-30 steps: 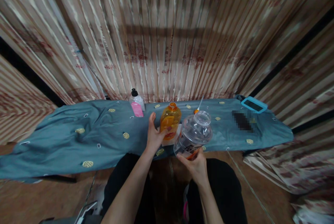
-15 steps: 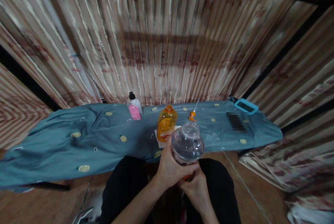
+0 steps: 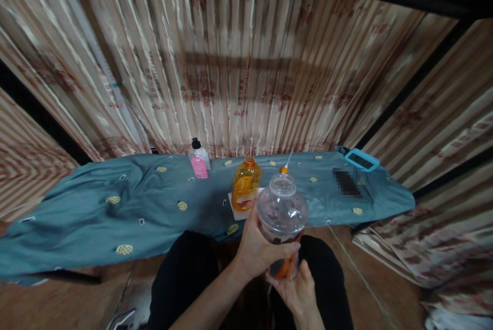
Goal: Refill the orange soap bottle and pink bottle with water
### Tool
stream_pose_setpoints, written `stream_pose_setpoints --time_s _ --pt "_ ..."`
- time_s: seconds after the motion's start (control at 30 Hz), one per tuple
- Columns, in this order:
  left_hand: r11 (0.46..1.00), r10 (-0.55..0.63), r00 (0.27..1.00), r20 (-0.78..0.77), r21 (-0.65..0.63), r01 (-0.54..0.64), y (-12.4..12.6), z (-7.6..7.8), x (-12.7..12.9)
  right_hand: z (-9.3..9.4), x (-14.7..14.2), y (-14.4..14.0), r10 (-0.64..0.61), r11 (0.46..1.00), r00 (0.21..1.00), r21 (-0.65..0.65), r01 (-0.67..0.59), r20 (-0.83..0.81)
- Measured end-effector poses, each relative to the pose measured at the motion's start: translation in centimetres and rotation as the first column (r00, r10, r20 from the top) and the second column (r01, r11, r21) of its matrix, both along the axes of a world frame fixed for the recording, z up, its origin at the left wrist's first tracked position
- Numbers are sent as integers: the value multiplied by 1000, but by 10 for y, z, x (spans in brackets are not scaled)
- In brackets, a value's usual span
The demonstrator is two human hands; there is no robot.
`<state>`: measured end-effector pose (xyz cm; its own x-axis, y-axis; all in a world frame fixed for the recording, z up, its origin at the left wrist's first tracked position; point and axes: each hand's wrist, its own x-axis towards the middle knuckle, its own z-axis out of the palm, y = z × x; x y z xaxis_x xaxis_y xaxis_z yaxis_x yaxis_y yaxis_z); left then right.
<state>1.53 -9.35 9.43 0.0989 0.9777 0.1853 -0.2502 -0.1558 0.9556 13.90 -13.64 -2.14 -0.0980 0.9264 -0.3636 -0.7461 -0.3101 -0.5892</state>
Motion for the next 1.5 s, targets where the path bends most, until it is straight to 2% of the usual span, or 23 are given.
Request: stream_pose_setpoints --time_s 0.13,0.23,0.3,0.33,0.4,0.47,0.6,0.7,0.9,1.03,1.3,1.5 --pt "997 -68 997 42 27 67 -1 0 -2 7 -4 1 -9 1000 999 -24 8 -35" --pt "989 -70 998 9 129 68 4 -6 -16 17 -5 2 -3 1000 999 -13 2 -49" --pt "974 73 997 -31 216 -65 14 -12 -33 23 -1 2 -5 1000 999 -5 4 -54" --pt "952 194 979 -62 251 -173 22 -15 -41 25 2 3 -9 1000 998 0 9 -55" --pt "881 429 889 -156 288 -375 43 -22 -55 27 10 4 -29 999 998 20 30 -58" --pt "859 496 833 -245 274 -431 68 -28 -62 29 18 4 -44 997 997 54 47 -61" --pt "893 450 843 -294 164 -419 109 -41 -56 31 32 4 -43 994 997 100 48 -56" --pt "913 407 857 -317 126 -387 120 -49 -49 29 38 4 -46 995 997 89 51 -55" --pt "906 422 845 -329 197 -376 115 -63 -45 14 41 7 -78 997 995 20 80 -69" --pt "910 412 851 -326 199 -364 114 -67 -41 13 38 10 -63 997 996 -45 60 -63" --pt "936 349 855 -384 182 -300 109 -61 -41 28 24 18 -92 988 996 -122 93 17" --pt "952 304 867 -394 155 -263 107 -56 -43 31 25 20 -127 982 991 -131 132 47"
